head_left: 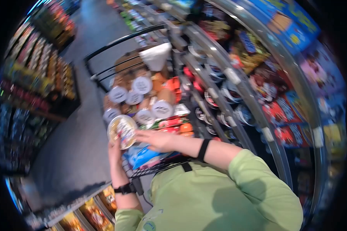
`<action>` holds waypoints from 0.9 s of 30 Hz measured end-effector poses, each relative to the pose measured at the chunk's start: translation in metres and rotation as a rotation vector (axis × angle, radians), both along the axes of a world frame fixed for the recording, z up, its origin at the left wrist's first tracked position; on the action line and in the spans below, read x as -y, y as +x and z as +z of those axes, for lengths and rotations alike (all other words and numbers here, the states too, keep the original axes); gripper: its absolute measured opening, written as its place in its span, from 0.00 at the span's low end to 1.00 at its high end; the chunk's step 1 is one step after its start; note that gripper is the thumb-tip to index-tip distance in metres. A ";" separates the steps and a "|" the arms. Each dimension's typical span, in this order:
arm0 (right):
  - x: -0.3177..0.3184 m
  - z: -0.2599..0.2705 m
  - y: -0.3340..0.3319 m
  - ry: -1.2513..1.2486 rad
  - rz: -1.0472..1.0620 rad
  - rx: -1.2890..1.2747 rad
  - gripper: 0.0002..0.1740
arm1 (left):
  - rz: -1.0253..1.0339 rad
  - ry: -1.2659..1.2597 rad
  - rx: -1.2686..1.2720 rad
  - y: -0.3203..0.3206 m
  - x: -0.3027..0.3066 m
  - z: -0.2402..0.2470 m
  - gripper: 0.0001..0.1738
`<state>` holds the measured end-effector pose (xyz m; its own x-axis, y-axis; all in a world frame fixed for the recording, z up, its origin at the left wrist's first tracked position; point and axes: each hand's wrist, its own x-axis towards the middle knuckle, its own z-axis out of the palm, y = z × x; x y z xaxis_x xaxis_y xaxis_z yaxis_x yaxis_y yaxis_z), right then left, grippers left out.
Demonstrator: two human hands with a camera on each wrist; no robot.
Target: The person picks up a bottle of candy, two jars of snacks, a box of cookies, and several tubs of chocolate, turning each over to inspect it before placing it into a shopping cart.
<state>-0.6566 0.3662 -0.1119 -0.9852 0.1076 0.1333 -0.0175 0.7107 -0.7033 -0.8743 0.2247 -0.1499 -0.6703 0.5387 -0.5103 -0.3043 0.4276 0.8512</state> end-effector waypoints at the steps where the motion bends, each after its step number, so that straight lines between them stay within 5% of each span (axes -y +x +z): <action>1: 0.001 0.012 0.008 -0.033 -0.022 0.076 0.36 | -0.006 0.030 -0.068 -0.001 0.001 -0.006 0.27; 3: -0.001 0.017 0.037 -0.093 -0.171 0.082 0.32 | -0.053 -0.084 -0.324 -0.003 0.006 -0.007 0.37; 4: -0.004 0.015 0.052 -0.121 -0.230 -0.027 0.28 | -0.058 -0.105 -0.558 -0.019 0.013 -0.034 0.36; 6: -0.011 0.017 0.088 -0.055 -0.392 -0.243 0.19 | -0.152 -0.336 -1.240 -0.003 0.008 -0.005 0.32; 11: -0.015 -0.003 0.212 -0.301 -1.086 -0.157 0.12 | -0.274 0.381 -0.654 0.085 -0.062 0.085 0.20; 15: -0.009 -0.093 0.309 -0.561 -1.563 -0.208 0.14 | -0.783 0.448 -0.449 0.190 -0.121 0.111 0.14; 16: -0.011 -0.097 0.329 -0.855 -1.711 -0.190 0.16 | -0.933 0.383 -0.331 0.211 -0.134 0.102 0.14; 17: -0.011 -0.089 0.341 -0.935 -1.826 -0.190 0.20 | -1.084 0.478 -0.393 0.238 -0.148 0.097 0.15; 18: -0.012 -0.093 0.354 -0.942 -1.900 -0.185 0.21 | -1.183 0.303 -0.150 0.262 -0.161 0.087 0.16; 19: -0.017 -0.101 0.367 -0.944 -1.970 -0.180 0.23 | -1.308 0.326 -0.254 0.284 -0.176 0.071 0.18; 22: -0.035 -0.134 0.402 -1.241 -1.958 -0.145 0.29 | -1.462 0.215 -0.251 0.348 -0.215 0.011 0.24; 27: -0.050 -0.133 0.415 -1.392 -1.818 -0.273 0.18 | -1.310 0.104 -0.156 0.431 -0.257 -0.062 0.46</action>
<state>-0.2420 0.4158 -0.2450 0.2287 0.6629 -0.7129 -0.2894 -0.6529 -0.7000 -0.4429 0.4815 -0.2114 0.3248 0.8602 -0.3931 0.3848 0.2595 0.8858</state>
